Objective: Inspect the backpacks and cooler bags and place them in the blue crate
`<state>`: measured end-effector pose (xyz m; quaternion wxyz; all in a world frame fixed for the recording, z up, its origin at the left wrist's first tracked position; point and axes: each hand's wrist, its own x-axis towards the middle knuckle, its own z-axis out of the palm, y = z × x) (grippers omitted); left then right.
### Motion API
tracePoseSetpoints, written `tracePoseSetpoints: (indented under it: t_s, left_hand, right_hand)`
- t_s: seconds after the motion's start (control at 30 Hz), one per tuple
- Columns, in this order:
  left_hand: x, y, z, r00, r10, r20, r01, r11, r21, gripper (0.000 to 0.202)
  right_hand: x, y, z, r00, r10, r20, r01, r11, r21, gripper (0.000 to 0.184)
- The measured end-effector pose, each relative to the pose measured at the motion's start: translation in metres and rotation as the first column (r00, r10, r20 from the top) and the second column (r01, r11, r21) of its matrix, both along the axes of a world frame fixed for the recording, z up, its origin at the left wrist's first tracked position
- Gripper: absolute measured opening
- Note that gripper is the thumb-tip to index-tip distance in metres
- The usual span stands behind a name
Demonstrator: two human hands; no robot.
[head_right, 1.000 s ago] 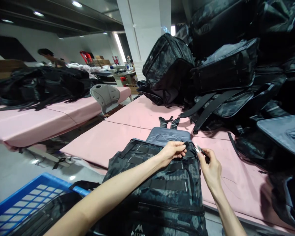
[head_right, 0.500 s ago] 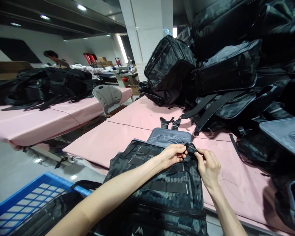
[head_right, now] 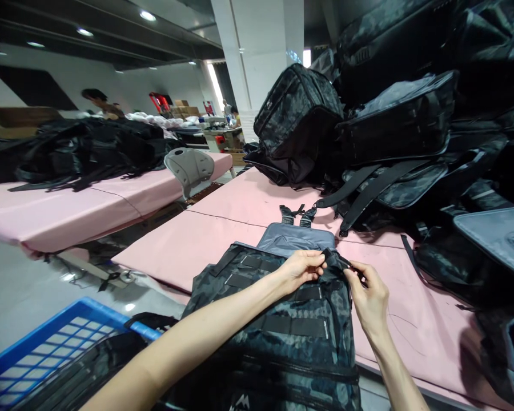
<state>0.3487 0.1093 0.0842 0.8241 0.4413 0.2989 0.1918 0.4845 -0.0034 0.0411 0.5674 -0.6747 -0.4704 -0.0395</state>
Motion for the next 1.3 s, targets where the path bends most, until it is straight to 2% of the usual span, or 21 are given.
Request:
tracePoseSetpoints:
  t_s: [0.13, 0.2, 0.27, 0.37, 0.5, 0.7, 0.8, 0.87, 0.97, 1.07, 1.3]
  left_hand:
    - [0.000, -0.002, 0.000, 1.000, -0.008, -0.011, 0.008, 1.000, 0.027, 0.017]
    - [0.000, -0.004, 0.001, 0.999, 0.006, -0.033, -0.002, 0.991, 0.137, 0.015]
    - [0.000, -0.005, 0.002, 0.998, 0.030, -0.054, -0.013, 0.960, 0.281, 0.012]
    - [0.002, -0.006, 0.002, 0.994, 0.065, -0.089, -0.018, 0.893, 0.450, 0.012]
    - [0.003, -0.007, -0.002, 0.986, 0.095, -0.139, 0.009, 0.793, 0.609, 0.019]
    - [-0.001, -0.010, 0.000, 0.973, 0.158, -0.167, 0.031, 0.627, 0.779, 0.019]
    - [-0.003, -0.011, 0.003, 0.973, 0.175, -0.148, 0.036, 0.519, 0.854, 0.019]
    - [-0.004, -0.013, 0.004, 0.973, 0.178, -0.147, 0.045, 0.479, 0.877, 0.020]
    - [-0.004, -0.015, 0.006, 0.971, 0.182, -0.155, 0.058, 0.451, 0.891, 0.021]
    - [-0.005, -0.016, 0.008, 0.969, 0.181, -0.170, 0.073, 0.446, 0.892, 0.020]
    - [-0.006, -0.013, 0.007, 0.969, 0.162, -0.186, 0.103, 0.418, 0.902, 0.020]
  right_hand:
    - [-0.002, 0.000, 0.000, 0.995, 0.020, 0.096, -0.018, 1.000, -0.021, 0.022]
    - [-0.001, 0.000, 0.000, 0.999, 0.003, 0.052, -0.002, 1.000, -0.020, 0.021]
    - [0.000, -0.001, -0.001, 1.000, -0.001, -0.007, 0.001, 1.000, -0.020, 0.022]
    - [0.003, -0.003, -0.001, 0.999, -0.016, 0.031, 0.016, 1.000, -0.006, 0.021]
    - [0.006, -0.007, 0.005, 0.946, -0.080, 0.315, 0.069, 0.997, 0.045, 0.016]
    - [0.008, -0.012, 0.016, 0.814, -0.128, 0.567, 0.119, 0.991, 0.053, 0.012]
    - [0.009, -0.015, 0.018, 0.760, -0.135, 0.636, 0.118, 0.991, 0.069, 0.009]
    - [0.009, -0.017, 0.018, 0.748, -0.135, 0.650, 0.110, 0.991, 0.079, 0.009]
    - [0.008, -0.018, 0.018, 0.753, -0.120, 0.647, 0.111, 0.992, 0.054, 0.009]
    - [0.006, -0.018, 0.018, 0.742, -0.108, 0.661, 0.117, 0.993, 0.032, 0.009]
    - [0.005, -0.019, 0.027, 0.657, -0.122, 0.744, 0.134, 0.990, 0.044, 0.007]
